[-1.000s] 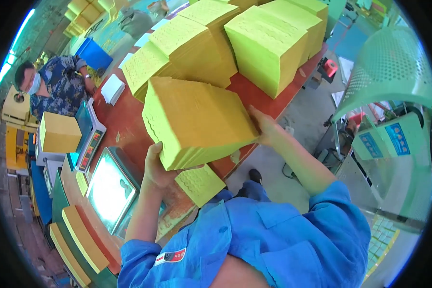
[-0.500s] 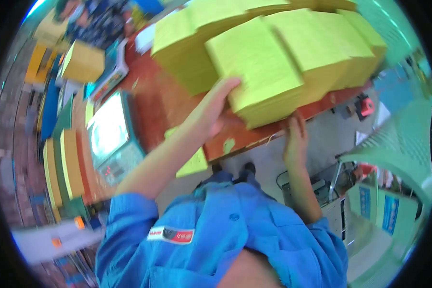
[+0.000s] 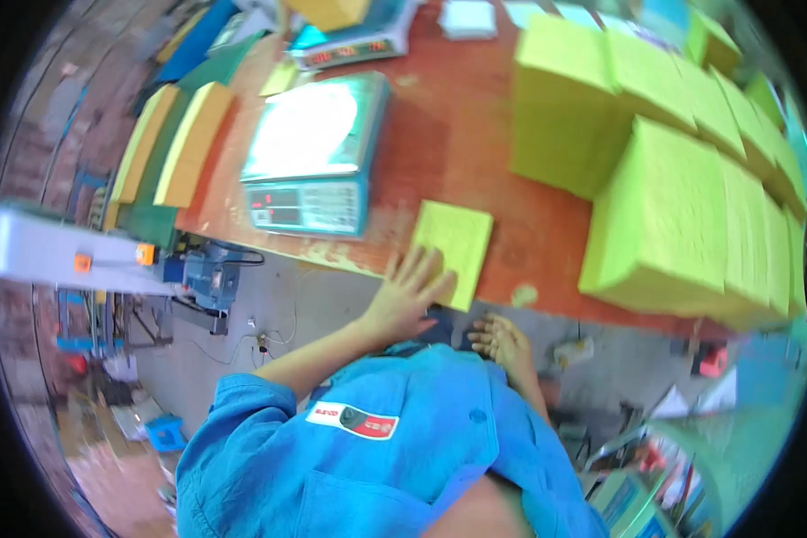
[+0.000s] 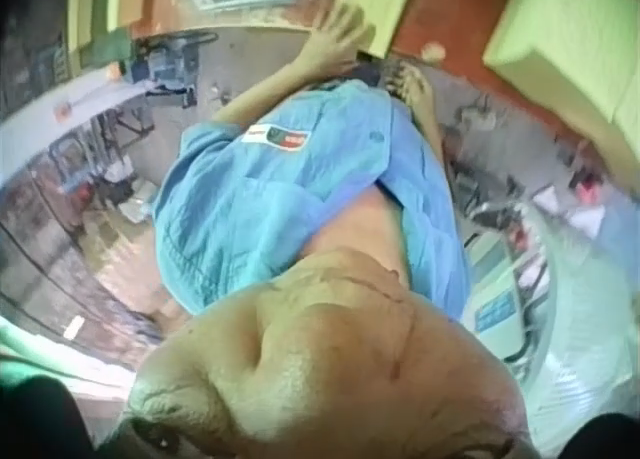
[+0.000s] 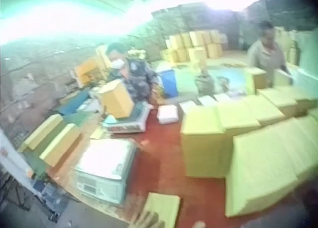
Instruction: Weighing and stacking yellow paper blocks on a digital scale in a production facility.
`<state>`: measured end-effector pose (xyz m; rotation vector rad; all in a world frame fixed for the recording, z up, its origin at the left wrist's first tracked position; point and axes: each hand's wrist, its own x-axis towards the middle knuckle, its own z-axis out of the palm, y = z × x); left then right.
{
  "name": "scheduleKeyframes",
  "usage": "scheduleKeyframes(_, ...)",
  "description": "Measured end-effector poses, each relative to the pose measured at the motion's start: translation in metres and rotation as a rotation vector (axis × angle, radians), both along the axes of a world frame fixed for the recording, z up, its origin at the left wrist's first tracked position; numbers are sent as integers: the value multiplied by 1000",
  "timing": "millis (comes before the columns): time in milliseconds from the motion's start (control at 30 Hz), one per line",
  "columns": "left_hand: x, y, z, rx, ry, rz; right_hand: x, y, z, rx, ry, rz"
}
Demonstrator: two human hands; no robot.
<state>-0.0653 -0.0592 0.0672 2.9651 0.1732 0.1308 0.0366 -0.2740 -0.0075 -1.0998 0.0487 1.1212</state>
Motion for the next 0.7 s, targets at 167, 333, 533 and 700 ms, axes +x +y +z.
scheduleKeyframes(167, -10, 8, -31, -134, -212, -197, -4, 45, 6, 135, 55, 159)
scheduleKeyframes(333, -15, 19, -19, -359, -197, -263, -8, 44, 41, -287, -417, 69)
scheduleKeyframes(533, -101, 129, 22, -276, -582, 63, 27, 120, 59, -180, -658, 14)
scheduleKeyframes(700, -249, 346, 32, 210, -680, 462, 14, 191, 96, -695, -1564, -120)
